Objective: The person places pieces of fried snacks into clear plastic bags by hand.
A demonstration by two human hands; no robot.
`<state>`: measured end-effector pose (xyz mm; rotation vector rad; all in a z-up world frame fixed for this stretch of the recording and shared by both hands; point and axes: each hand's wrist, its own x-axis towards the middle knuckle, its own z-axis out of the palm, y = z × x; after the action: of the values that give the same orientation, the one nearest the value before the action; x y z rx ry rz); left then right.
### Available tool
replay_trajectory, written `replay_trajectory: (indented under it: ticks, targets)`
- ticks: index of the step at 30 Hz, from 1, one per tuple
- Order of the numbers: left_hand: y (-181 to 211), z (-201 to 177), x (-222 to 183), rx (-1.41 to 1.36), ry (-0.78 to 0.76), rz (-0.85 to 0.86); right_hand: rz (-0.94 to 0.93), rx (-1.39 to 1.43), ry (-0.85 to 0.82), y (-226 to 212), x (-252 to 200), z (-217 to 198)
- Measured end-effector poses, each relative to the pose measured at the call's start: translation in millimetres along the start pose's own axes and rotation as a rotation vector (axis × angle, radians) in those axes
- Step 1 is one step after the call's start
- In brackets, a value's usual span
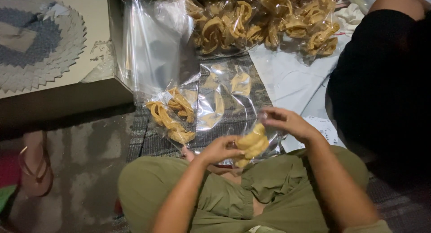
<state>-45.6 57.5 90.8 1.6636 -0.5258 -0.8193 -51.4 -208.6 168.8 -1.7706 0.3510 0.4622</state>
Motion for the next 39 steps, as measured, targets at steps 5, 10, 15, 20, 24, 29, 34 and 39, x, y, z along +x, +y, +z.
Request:
replay_trajectory:
  ticks: [5, 10, 15, 20, 24, 29, 34, 39]
  targets:
    - [20, -2, -7, -0.051, -0.071, -0.043, 0.038, -0.228, -0.304, 18, -13, -10]
    - [-32, -14, 28, -0.074, 0.186, -0.018, 0.015, 0.15, 0.191, 103, 19, -83]
    - [-114, 23, 70, 1.178, 0.009, -0.196, -0.217, 0.838, 0.464, 118, 38, -108]
    - [-122, 20, 84, 1.192, 0.017, -0.261, -0.198, 0.869, 0.525, 97, 25, -96]
    - [-158, 1, 97, 1.079, 0.003, -0.267, -0.192, 0.881, 0.541, 105, 29, -100]
    - [-111, 2, 77, 1.004, 0.014, -0.303, -0.172, 0.84, 0.516, 91, 26, -90]
    - [-144, 9, 85, 1.057, -0.069, -0.273, -0.159, 0.81, 0.524, 86, 23, -85]
    - [-149, 0, 95, 0.815, 0.059, -0.221, -0.16, 0.833, 0.545, 97, 29, -91]
